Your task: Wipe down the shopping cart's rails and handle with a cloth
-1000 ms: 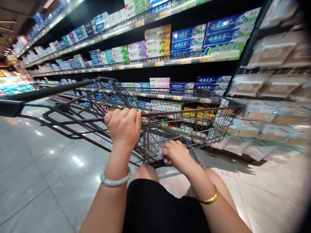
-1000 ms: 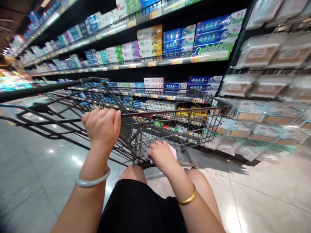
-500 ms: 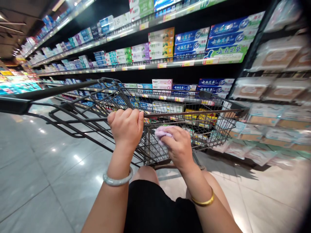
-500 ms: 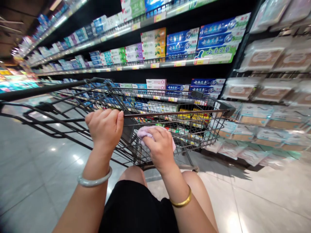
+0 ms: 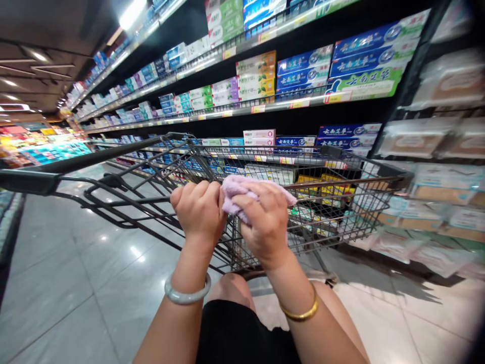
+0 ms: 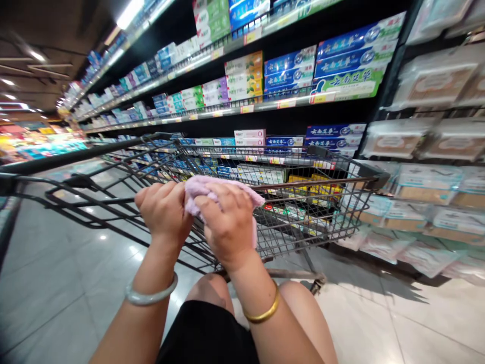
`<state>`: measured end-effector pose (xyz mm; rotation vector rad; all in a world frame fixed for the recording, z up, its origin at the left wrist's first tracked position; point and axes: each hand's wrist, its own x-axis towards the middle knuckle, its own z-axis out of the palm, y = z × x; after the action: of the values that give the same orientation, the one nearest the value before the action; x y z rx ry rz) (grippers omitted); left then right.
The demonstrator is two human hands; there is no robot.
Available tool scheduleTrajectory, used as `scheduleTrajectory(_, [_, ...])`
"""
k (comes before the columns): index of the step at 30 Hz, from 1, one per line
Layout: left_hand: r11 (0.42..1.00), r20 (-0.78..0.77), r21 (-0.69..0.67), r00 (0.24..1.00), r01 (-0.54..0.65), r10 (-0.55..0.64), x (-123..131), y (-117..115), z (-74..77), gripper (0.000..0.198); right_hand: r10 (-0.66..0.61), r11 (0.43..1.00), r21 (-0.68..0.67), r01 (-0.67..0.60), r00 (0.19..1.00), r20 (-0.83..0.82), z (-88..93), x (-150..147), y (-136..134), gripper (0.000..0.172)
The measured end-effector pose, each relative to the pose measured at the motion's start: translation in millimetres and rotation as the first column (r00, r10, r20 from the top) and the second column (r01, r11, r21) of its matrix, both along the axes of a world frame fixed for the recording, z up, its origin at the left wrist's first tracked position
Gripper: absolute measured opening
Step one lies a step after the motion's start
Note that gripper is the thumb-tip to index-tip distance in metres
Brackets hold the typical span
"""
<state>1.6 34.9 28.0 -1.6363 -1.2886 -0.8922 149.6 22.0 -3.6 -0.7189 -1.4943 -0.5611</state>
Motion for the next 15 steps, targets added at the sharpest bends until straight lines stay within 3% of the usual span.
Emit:
scheduleTrajectory(3, [0.999, 0.003, 0.034, 1.000, -0.019, 0.019, 3, 3, -0.8, 0.035, -0.105, 0.993, -0.064, 0.099, 0.989, -0.102, 19.2, 22, 7, 0.026])
scheduleTrajectory(6, [0.998, 0.015, 0.060, 1.000, -0.017, 0.016, 4, 4, -0.3, 0.036, -0.152, 0.973, -0.191, 0.128, 0.982, -0.116, 26.2, 27, 9, 0.036])
scheduleTrajectory(11, [0.999, -0.005, 0.037, 1.000, -0.011, 0.011, 1, 0, 0.9, 0.036, -0.089, 0.958, -0.276, 0.083, 0.996, -0.009, 17.4, 17, 11, 0.041])
scheduleTrajectory(15, [1.000, -0.038, 0.000, 0.999, -0.002, 0.002, 0, -3, 1.0, 0.036, 0.022, 0.975, -0.215, -0.049, 0.992, -0.127, 13.6, 31, 17, 0.037])
